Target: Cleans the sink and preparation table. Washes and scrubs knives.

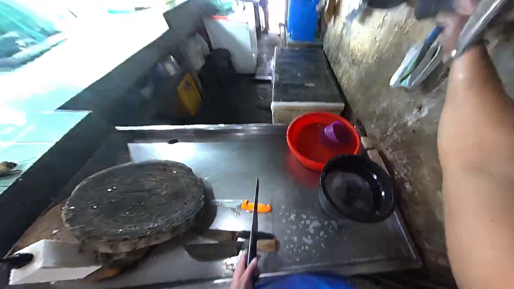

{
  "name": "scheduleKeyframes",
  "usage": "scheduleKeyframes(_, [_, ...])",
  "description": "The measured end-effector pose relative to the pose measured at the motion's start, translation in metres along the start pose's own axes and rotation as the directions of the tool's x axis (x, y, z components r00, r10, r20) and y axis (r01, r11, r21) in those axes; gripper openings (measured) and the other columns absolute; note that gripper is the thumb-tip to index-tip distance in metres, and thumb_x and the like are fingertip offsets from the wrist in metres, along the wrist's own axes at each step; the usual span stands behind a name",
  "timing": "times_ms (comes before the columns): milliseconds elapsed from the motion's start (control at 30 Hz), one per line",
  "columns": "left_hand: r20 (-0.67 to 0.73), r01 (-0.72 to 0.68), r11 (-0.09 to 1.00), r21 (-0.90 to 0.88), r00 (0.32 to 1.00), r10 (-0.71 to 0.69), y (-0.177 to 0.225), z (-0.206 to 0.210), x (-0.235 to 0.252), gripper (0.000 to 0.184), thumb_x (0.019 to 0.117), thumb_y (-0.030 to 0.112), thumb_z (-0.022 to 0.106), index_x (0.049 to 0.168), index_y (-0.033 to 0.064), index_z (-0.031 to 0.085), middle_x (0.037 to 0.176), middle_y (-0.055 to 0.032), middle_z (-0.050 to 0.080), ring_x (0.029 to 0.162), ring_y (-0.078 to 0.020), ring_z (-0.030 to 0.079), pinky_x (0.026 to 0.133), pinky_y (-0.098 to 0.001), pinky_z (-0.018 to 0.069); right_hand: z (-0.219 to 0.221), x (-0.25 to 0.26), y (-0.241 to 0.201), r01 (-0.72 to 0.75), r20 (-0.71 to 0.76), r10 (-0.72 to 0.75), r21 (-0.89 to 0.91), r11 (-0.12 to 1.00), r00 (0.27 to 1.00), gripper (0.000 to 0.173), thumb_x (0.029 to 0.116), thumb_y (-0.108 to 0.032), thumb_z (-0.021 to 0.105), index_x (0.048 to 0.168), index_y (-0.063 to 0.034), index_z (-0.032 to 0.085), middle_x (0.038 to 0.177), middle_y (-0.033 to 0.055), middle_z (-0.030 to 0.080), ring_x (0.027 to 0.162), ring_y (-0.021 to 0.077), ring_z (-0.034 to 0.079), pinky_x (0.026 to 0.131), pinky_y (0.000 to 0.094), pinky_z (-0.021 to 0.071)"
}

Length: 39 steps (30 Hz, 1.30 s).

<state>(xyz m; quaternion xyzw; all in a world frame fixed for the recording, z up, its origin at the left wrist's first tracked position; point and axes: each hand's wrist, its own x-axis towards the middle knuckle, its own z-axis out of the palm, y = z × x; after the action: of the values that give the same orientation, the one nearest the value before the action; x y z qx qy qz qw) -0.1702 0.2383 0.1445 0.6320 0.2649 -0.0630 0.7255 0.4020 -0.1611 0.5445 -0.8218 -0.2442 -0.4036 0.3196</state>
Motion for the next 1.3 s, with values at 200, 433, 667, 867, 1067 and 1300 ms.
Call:
scheduleKeyframes(200, [0.165,0.061,0.979,-0.196,0.986,-0.028,-0.015,0.023,0.054,0.041,0.1034,0.020,0.043,0.140,0.0037,0.045,0.103,-0.0084,0.067,0.070,-0.0129,0.064,0.062,-0.0281,0.0567,0.090,-0.247,-0.095,-0.045,0.879,0.120,-0.112,0.993,0.461,0.015,0.0945,-0.010,0.064,0.101,-0.0075,0.077,0.101,0.0150,0.074,0.099,0.0339,0.071,0.093,0.0630,0.0533])
scheduleKeyframes(433, [0.331,0.192,0.963,-0.191,0.936,-0.121,-0.028,0.046,0.092,0.043,0.1087,0.023,0.038,0.149,0.0087,0.038,0.106,-0.0079,0.065,0.072,-0.0140,0.063,0.063,-0.0287,0.0554,0.096,-0.430,-0.094,-0.037,0.686,0.709,-0.722,0.691,-0.165,0.051,0.1031,-0.026,0.061,0.138,0.0109,0.054,0.144,0.0345,0.052,0.138,0.0488,0.047,0.114,0.0649,0.0334])
scheduleKeyframes(667, [0.310,0.306,0.901,-0.308,0.927,-0.209,-0.031,0.053,0.118,0.040,0.1130,0.024,0.033,0.151,0.0109,0.036,0.104,-0.0098,0.065,0.065,-0.0151,0.062,0.057,-0.0285,0.0549,0.090,-0.455,-0.001,0.045,0.859,0.483,-0.483,0.874,-0.169,0.034,0.0970,-0.013,0.068,0.123,0.0091,0.064,0.116,0.0313,0.067,0.111,0.0468,0.064,0.098,0.0654,0.0467])
scheduleKeyframes(867, [0.346,0.430,0.764,-0.481,0.894,-0.285,-0.032,0.046,0.129,0.045,0.1128,0.042,0.027,0.145,0.0166,0.046,0.104,-0.0103,0.069,0.063,-0.0143,0.062,0.053,-0.0260,0.0512,0.047,-0.374,-0.076,-0.181,0.723,0.690,-0.682,0.709,-0.022,0.063,0.1039,-0.019,0.057,0.157,-0.0061,0.025,0.125,0.0339,0.062,0.115,0.0516,0.063,0.096,0.0701,0.0473])
scheduleKeyframes(1067, [0.379,0.516,0.573,-0.636,0.856,-0.350,-0.023,0.043,0.147,0.044,0.1114,0.041,0.029,0.129,0.0097,0.054,0.103,-0.0138,0.068,0.063,-0.0168,0.063,0.052,-0.0276,0.0525,0.061,-0.367,-0.220,-0.176,0.715,0.340,-0.297,0.939,0.610,0.050,0.1003,-0.034,0.067,0.139,-0.0038,0.055,0.135,0.0251,0.059,0.120,0.0424,0.062,0.100,0.0626,0.0510])
scheduleKeyframes(1300, [0.502,0.499,0.531,-0.685,0.851,-0.152,-0.007,0.041,0.140,0.099,0.0888,0.085,-0.001,0.116,0.0140,0.062,0.095,-0.0107,0.069,0.083,-0.0221,0.067,0.073,-0.0412,0.0580,0.207,-0.540,-0.278,-0.117,0.819,-0.089,0.187,0.975,0.567,0.029,0.0925,-0.004,0.061,0.119,-0.0076,0.074,0.126,0.0154,0.070,0.120,0.0373,0.063,0.101,0.0554,0.0519])
